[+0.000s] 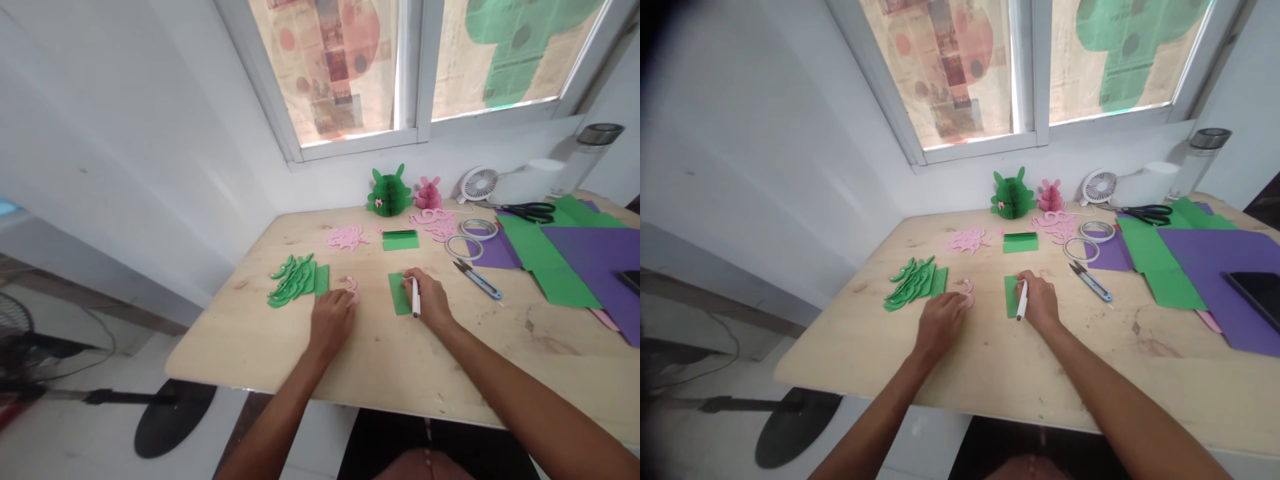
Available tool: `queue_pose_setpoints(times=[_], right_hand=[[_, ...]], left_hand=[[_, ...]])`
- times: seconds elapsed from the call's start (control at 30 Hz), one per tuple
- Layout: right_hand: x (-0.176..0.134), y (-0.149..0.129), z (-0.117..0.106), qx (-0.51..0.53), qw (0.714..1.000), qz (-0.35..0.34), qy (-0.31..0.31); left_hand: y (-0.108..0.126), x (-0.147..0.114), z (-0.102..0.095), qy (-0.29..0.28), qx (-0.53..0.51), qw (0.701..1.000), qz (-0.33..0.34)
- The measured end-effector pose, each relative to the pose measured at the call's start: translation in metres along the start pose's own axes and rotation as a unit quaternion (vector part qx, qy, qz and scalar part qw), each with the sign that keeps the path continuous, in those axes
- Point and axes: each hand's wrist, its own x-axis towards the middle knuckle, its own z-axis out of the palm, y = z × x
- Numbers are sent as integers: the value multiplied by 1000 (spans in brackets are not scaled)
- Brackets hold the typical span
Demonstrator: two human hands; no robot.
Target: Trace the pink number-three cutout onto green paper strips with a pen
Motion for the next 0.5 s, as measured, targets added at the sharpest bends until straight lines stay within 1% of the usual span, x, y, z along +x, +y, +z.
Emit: queue_pose_setpoints(times=[0.13, 0.27, 0.37, 0.5], right_hand=[[1, 1, 1, -4, 1000, 2, 1], [1, 3, 2, -7, 1000, 3, -1], [1, 3, 3, -8, 1000, 4, -4], [2, 2, 3, -13, 1000, 8, -9]], left_hand=[[-31, -10, -5, 22, 54, 998, -38], [-47, -11, -5, 19, 89, 995, -37], [-51, -9, -6, 8, 103, 994, -23], [-43, -6, -8, -23, 100, 994, 22]])
